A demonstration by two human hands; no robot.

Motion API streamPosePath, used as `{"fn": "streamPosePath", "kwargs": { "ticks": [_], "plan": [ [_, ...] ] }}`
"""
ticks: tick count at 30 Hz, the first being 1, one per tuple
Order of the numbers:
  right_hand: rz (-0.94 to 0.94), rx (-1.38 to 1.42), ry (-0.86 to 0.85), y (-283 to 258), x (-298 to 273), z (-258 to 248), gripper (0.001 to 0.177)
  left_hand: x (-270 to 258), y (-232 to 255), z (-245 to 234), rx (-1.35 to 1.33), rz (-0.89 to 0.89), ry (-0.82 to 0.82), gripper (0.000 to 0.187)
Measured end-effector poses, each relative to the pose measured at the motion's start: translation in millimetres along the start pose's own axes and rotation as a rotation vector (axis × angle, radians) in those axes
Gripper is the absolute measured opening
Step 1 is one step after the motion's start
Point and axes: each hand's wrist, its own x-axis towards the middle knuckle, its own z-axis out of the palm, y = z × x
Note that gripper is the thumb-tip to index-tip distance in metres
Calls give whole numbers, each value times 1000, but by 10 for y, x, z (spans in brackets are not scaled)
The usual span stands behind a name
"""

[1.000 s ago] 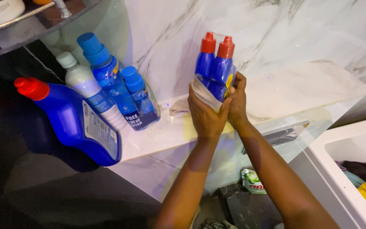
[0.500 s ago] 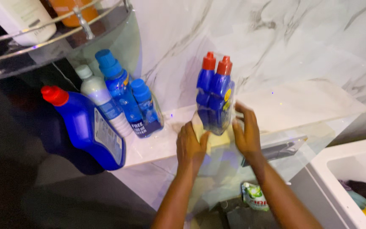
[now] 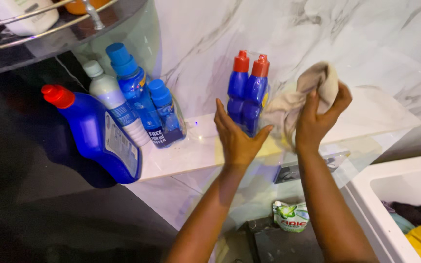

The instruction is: The person wipes two bottles of cleaning liquid and a bag of detergent with a cloth.

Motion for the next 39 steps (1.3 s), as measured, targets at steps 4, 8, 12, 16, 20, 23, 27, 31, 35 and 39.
{"fn": "streamPosePath", "kwargs": {
  "ticks": [4,8,12,16,20,23,27,31,35,39],
  "plan": [
    [152,104,-74,33,372,312,31,0,-165,153,-19,-94,-46,128],
    [71,-93,-216,70,333,397,31,208,-754,-31,-341,-108,-311,117],
    [84,117,-353,65,292,550,35,271,-1164,19,-701,-93,-484,108],
    [186,387,-449,-73,110,723,51,209,-1294,272,-894,-230,-393,101],
    [151,145,-337,-137,-251,780,67,71,-1212,432,-799,-168,-175,97],
    [128,121,-264,-75,-523,773,65,77,-1154,424,-710,-155,-110,97],
    [192,149,-329,48,-802,659,66,96,-1131,395,-658,-157,-98,99],
    [451,-144,-563,101,-823,350,57,91,-1155,380,-654,-135,-113,98],
    [329,-51,-437,-40,-889,173,45,82,-1224,383,-729,-125,-151,99],
    [11,-39,-306,-231,-780,219,37,101,-1315,398,-833,-145,-208,100]
  ]
}}
